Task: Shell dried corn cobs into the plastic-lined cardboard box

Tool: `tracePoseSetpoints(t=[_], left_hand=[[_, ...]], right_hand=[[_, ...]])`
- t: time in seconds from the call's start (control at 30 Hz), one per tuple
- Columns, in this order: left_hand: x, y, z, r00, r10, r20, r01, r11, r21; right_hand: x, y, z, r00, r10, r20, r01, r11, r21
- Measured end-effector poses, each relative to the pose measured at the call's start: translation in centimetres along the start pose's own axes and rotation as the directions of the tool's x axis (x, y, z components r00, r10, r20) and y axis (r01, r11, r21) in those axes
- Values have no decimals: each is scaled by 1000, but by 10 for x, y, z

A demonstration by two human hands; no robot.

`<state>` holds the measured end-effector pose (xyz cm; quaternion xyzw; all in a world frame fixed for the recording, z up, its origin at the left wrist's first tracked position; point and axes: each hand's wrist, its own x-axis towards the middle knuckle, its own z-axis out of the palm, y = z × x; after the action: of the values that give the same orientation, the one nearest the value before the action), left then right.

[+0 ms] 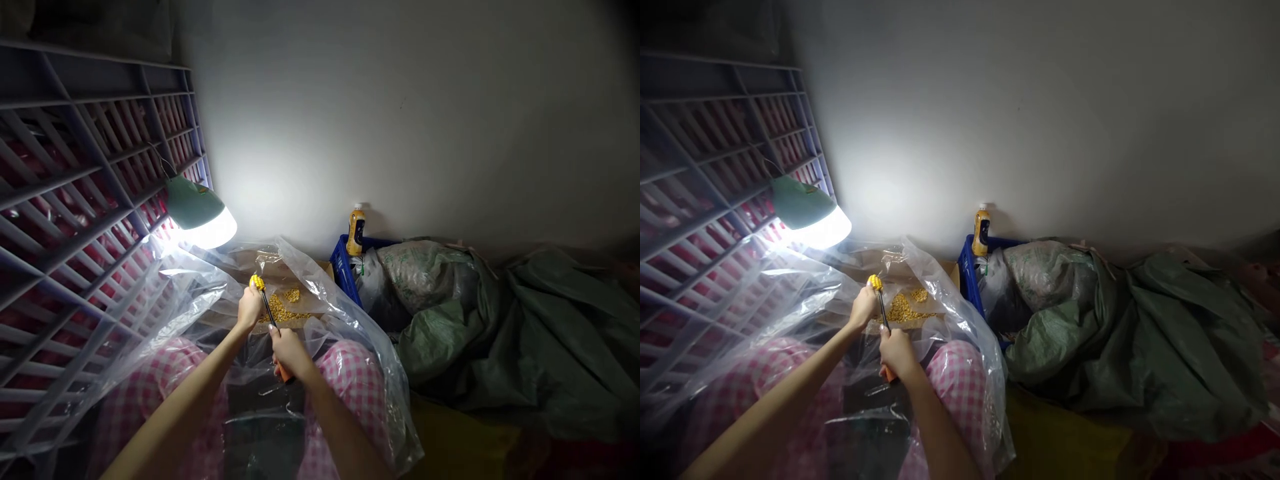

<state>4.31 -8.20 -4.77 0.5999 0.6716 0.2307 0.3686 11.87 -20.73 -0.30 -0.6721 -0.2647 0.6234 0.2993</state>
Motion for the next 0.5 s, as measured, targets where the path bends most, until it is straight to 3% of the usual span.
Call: tracePoseSetpoints(t=[0.13,0.2,0.37,0.43,0.5], left_hand=[[-2,-2,1,1000,-14,16,14,1000,12],[-2,-1,0,1000,-14,19,14,1000,2],[0,-1,-1,1000,15,8,-15,999,-42],[2,-4,0,1000,16,11,-15,999,-48],[4,-6,1,1000,15,14,-15,999,-49]], right_hand=[[-1,-8,-17,989,48,143,-54,998,38],[-2,-7,-16,995,30,94,-31,999,17],[0,7,5,983,-93,-161,90,996,-26],[-1,5,7,986,-81,-149,84,996,18],[-2,-1,3,1000,-12,-28,15,996,94]])
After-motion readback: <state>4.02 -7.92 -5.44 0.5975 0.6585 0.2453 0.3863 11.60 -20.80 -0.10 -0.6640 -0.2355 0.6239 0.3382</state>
